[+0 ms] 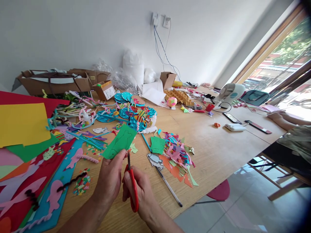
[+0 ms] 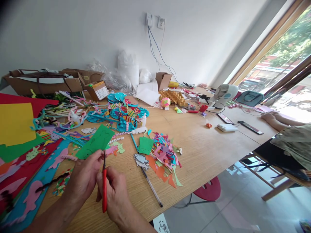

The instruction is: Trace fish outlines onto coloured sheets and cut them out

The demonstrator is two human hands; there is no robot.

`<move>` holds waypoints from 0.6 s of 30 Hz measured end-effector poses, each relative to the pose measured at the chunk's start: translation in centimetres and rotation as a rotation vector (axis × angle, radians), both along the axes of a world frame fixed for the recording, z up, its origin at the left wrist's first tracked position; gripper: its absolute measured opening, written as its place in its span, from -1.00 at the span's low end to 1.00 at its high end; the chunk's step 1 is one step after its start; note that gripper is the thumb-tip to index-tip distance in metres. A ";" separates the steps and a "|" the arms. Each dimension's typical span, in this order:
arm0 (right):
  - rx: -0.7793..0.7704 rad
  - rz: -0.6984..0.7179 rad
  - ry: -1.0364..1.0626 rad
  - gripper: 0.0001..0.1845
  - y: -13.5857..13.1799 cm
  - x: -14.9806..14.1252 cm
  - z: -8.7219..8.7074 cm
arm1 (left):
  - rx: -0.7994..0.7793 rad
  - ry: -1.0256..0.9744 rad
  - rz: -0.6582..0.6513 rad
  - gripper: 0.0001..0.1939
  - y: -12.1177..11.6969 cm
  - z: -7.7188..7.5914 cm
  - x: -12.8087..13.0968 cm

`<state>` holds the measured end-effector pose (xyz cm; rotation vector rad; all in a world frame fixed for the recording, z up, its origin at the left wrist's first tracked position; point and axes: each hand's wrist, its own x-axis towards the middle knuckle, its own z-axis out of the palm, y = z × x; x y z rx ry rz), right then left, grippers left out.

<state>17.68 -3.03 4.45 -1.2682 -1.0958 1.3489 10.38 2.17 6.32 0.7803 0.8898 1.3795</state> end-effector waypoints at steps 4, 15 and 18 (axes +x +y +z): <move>0.004 -0.015 0.011 -0.58 0.2 0.0 -0.2 | -0.023 -0.019 0.016 -0.85 -0.1 -0.3 0.1; 0.074 -0.019 -0.064 -0.58 0.0 0.3 -0.9 | -0.026 -0.049 0.030 -0.85 0.0 0.0 0.4; 0.062 -0.016 -0.038 -0.57 0.1 0.2 -1.1 | -0.037 -0.029 0.030 -0.85 0.0 -0.3 0.4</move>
